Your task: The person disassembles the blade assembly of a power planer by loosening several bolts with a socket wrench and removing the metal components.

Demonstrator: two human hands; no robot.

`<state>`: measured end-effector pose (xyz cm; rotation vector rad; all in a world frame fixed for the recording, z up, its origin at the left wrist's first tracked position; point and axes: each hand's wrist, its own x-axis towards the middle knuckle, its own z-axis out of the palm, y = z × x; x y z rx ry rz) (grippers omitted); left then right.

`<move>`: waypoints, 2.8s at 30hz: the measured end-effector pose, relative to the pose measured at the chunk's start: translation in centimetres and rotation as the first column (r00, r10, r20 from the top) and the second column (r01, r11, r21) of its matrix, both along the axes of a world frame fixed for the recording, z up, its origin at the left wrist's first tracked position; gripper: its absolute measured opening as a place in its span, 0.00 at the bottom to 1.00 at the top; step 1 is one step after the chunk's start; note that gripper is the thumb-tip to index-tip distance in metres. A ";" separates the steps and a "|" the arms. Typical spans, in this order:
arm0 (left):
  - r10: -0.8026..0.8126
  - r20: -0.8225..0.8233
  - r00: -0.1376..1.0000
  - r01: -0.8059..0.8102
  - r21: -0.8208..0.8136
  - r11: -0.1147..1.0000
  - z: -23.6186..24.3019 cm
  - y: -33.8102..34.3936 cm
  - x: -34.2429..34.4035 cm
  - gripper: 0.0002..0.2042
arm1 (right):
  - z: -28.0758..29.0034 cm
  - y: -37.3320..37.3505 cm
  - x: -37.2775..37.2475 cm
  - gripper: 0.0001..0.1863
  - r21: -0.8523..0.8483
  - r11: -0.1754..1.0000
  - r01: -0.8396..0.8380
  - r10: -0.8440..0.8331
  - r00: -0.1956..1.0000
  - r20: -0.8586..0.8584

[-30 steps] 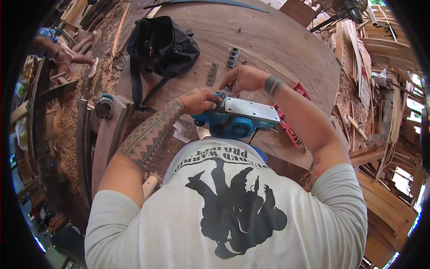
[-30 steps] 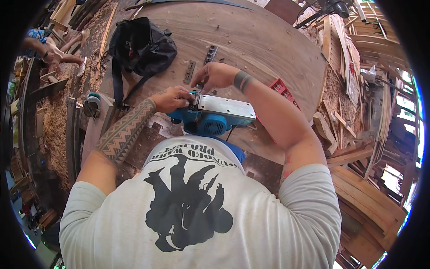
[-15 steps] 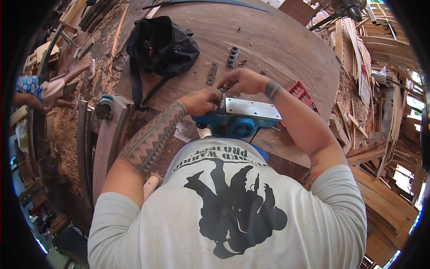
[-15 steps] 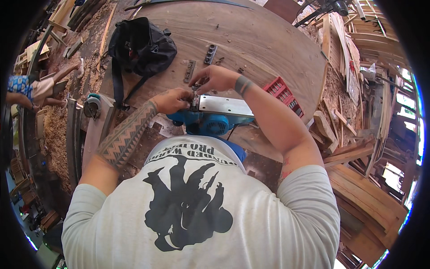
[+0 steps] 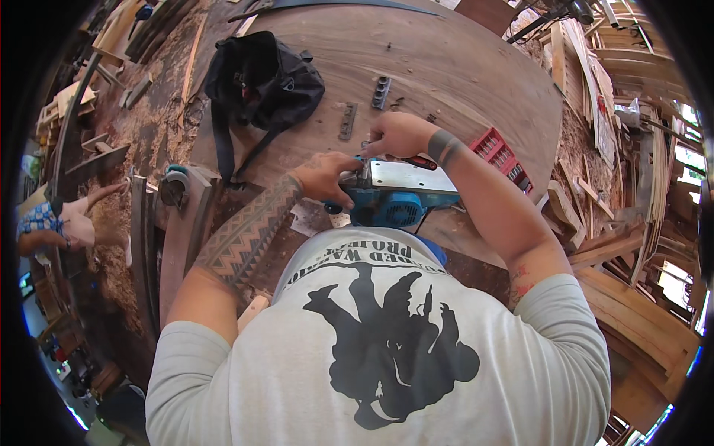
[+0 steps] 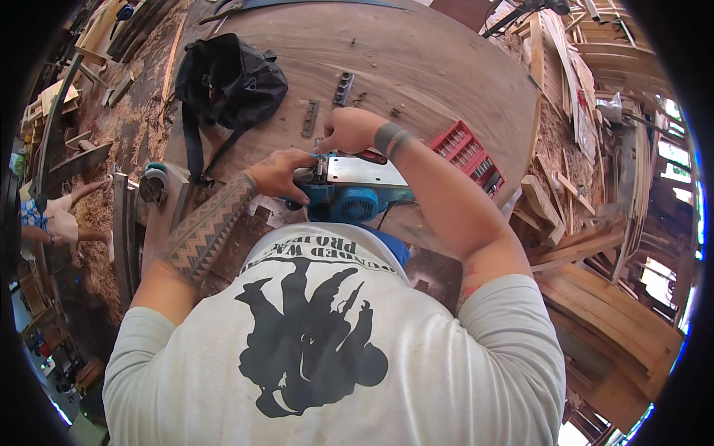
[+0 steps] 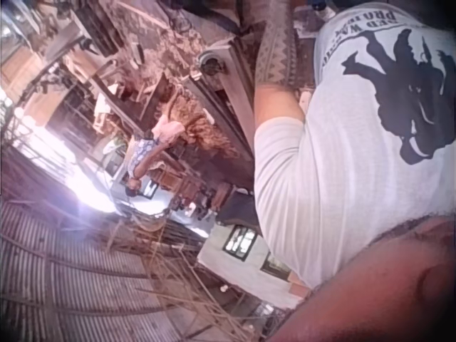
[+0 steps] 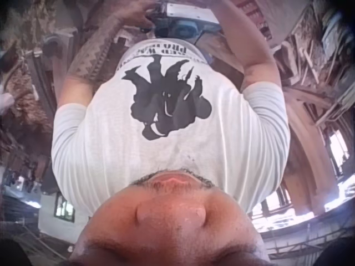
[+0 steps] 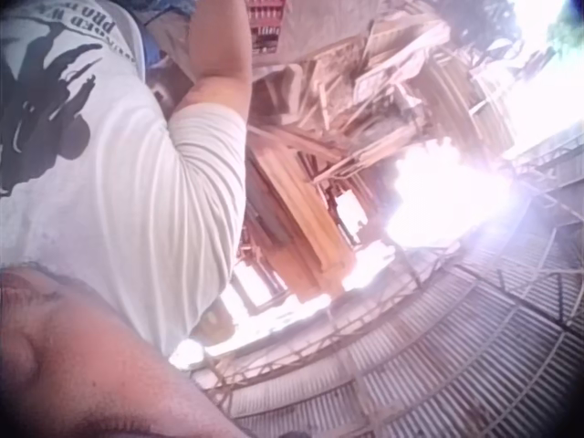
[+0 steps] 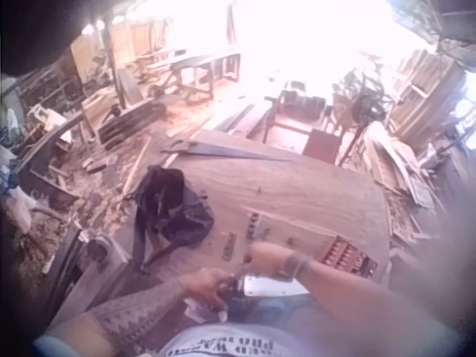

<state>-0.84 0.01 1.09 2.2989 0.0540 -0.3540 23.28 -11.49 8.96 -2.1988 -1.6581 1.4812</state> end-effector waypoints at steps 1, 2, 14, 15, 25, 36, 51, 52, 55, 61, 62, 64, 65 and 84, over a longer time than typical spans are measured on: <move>-0.004 0.002 1.000 0.004 -0.003 1.000 0.1 -0.1 0.0 0.44 | -0.2 -0.5 0.0 0.28 -0.003 1.000 0.004 -0.004 1.000 0.002; 0.032 -0.001 0.999 -0.032 -0.031 0.999 0.2 -0.2 -0.1 0.44 | -0.6 -1.0 0.0 0.27 0.165 0.986 -0.028 0.028 1.000 0.002; 0.086 -0.070 0.994 -0.094 -0.115 0.989 1.2 -0.3 0.0 0.37 | -1.5 -0.5 0.2 0.30 0.219 0.975 -0.031 0.015 0.997 0.071; 0.096 -0.085 0.992 -0.105 -0.106 0.989 1.5 -0.3 0.1 0.36 | -1.0 -0.3 -0.1 0.31 0.106 0.994 -0.010 -0.006 0.989 0.150; 0.070 -0.114 0.991 -0.079 -0.075 0.994 1.3 -0.1 0.7 0.38 | -0.2 -1.9 -2.4 0.31 0.258 0.966 0.002 -0.052 0.981 0.188; -0.088 0.001 0.996 0.088 -0.041 0.995 0.2 0.2 0.5 0.38 | -0.5 -3.1 0.3 0.22 0.252 0.951 0.176 -0.100 0.952 -0.290; -0.061 0.034 0.998 0.065 -0.134 0.989 0.7 0.0 0.9 0.36 | -7.9 -6.6 7.5 0.18 0.413 0.787 0.459 -0.507 0.862 0.007; -0.065 0.035 0.997 0.069 -0.132 0.989 0.7 0.0 0.8 0.36 | -9.1 -7.1 7.7 0.18 0.460 0.821 0.338 -0.461 0.868 0.185; -0.044 -0.004 0.999 0.043 -0.115 0.992 0.7 0.0 0.6 0.37 | -10.0 -8.8 5.8 0.17 0.363 0.903 0.229 -0.362 0.861 0.357; -0.066 0.029 0.997 0.069 -0.084 0.994 -0.3 0.0 0.5 0.37 | -7.8 -9.2 1.8 0.16 0.456 0.889 0.053 -0.246 0.893 0.377; -0.058 0.034 0.998 0.061 -0.091 0.994 -0.5 0.1 0.4 0.37 | -6.7 -8.3 0.5 0.19 0.451 0.889 0.084 -0.198 0.957 0.213; -0.050 0.047 0.998 0.054 -0.096 0.994 -0.4 0.0 0.3 0.37 | -4.5 -6.8 -2.3 0.22 0.441 0.891 0.110 -0.146 0.988 0.050; -0.051 0.016 0.999 0.053 -0.085 0.995 0.1 0.1 0.3 0.37 | -3.3 -6.4 -3.8 0.23 0.380 0.924 0.035 -0.064 0.996 0.064; 0.031 -0.138 0.990 -0.062 -0.232 0.971 1.1 0.2 0.7 0.43 | -4.3 -5.0 -5.0 0.16 0.261 0.962 -0.082 0.085 0.996 0.000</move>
